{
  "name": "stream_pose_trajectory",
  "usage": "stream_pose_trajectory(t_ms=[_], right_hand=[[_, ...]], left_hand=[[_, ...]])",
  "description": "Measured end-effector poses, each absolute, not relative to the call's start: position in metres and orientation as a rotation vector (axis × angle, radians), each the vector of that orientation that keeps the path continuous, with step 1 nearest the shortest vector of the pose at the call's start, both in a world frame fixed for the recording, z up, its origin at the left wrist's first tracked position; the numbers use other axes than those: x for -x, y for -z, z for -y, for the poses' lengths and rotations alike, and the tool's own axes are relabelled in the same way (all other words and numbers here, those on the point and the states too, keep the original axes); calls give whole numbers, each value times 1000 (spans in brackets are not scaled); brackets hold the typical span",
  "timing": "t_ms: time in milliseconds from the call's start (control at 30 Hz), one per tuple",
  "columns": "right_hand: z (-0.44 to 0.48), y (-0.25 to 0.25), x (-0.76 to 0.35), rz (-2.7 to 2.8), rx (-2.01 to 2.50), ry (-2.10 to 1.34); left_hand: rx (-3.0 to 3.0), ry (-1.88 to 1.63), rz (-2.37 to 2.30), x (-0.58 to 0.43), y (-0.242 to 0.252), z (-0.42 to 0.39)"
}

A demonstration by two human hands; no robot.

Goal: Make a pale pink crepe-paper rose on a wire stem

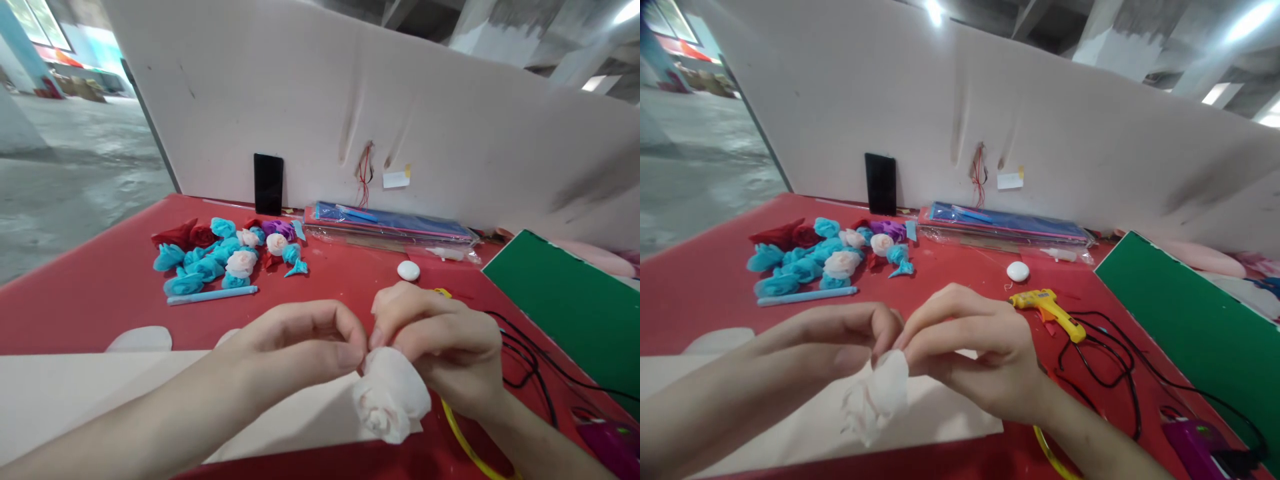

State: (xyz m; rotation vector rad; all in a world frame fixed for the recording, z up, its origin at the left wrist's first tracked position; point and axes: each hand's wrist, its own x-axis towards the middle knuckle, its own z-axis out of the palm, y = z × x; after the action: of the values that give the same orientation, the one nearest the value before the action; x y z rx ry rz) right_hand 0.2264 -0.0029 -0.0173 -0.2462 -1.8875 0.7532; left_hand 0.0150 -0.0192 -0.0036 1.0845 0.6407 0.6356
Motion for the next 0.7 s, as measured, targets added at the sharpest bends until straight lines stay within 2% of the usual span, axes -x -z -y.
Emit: stream_pose_trajectory(t_ms=[167,267,433,533,700], right_hand=[[8,15,-227,1873,398,-972],[13,11,-225,1844,543,-1168],[12,8,-221,1637,810,-1666],[8,10,-222,1488,834,-1908],[6,8,-224,1432,864,-1973]], left_hand=[[-1536,-934,-857,-13,4,19],[-1755,-1044,-745,-4,2,17],[-1981,-772,-542,7,1,7],[-2019,-739,-516,7,2,4],[-1929,-688,-504,3,4,2]])
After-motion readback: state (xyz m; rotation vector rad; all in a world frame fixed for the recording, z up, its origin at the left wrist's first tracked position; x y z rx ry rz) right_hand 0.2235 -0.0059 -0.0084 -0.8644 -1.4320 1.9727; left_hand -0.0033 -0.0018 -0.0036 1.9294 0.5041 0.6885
